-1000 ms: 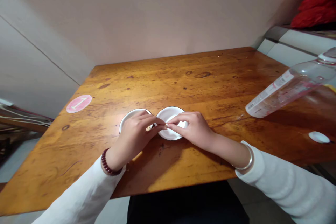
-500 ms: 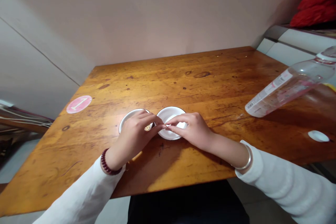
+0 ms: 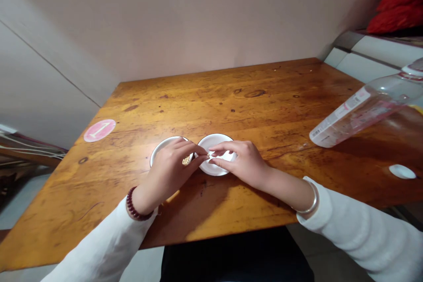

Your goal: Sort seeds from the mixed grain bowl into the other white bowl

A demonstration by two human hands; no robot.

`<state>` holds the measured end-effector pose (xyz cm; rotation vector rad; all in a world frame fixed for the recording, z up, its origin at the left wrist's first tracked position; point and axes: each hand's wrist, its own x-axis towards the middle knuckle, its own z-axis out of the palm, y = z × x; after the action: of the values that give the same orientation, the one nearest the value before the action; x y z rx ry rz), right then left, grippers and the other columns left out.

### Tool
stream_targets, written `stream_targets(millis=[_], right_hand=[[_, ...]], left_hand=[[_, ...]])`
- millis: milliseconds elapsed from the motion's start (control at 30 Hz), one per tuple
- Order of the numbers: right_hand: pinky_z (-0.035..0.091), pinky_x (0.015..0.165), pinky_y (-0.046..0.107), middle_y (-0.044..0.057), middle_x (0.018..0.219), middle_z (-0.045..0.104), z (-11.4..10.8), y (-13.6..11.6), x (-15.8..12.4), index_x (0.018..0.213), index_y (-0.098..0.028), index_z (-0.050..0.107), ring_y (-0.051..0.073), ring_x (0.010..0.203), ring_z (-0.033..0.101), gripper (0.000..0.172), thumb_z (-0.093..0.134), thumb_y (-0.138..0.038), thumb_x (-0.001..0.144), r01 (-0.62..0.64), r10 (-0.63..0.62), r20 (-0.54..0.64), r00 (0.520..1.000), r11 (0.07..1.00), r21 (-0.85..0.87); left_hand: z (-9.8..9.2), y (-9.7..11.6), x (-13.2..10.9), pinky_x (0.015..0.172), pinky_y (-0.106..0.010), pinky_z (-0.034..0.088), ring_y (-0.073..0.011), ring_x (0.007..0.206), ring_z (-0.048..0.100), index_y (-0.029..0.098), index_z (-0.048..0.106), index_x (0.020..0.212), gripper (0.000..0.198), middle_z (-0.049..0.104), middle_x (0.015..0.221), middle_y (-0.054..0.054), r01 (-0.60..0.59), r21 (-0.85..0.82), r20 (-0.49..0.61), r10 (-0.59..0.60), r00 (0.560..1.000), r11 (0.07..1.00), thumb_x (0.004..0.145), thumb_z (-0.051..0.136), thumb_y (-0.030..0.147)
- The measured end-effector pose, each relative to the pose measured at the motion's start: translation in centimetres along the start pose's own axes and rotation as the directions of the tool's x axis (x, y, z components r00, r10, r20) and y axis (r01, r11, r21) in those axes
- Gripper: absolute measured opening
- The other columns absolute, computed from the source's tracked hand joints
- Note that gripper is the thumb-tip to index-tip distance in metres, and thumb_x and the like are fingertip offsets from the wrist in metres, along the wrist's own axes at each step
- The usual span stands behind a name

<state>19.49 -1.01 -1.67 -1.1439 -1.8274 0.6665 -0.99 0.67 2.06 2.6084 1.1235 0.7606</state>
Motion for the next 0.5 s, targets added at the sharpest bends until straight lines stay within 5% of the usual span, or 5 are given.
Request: stream_targets(millis=[500], right_hand=[[0.051, 0.081, 0.029, -0.001, 0.094, 0.073, -0.06, -0.25, 0.16, 0.093, -0.025, 0.072, 0.017, 0.088, 0.067, 0.021, 0.073, -0.023, 0.073, 0.036, -0.036, 0.0, 0.999, 0.996, -0.079]], left_hand=[[-0.26, 0.55, 0.03, 0.071, -0.029, 0.045, -0.016, 0.074, 0.057, 0.023, 0.067, 0.088, 0.014, 0.068, 0.079, -0.002, 0.003, 0.036, -0.002, -0.003, 1.0, 0.999, 0.088, 0.056, 0.031]])
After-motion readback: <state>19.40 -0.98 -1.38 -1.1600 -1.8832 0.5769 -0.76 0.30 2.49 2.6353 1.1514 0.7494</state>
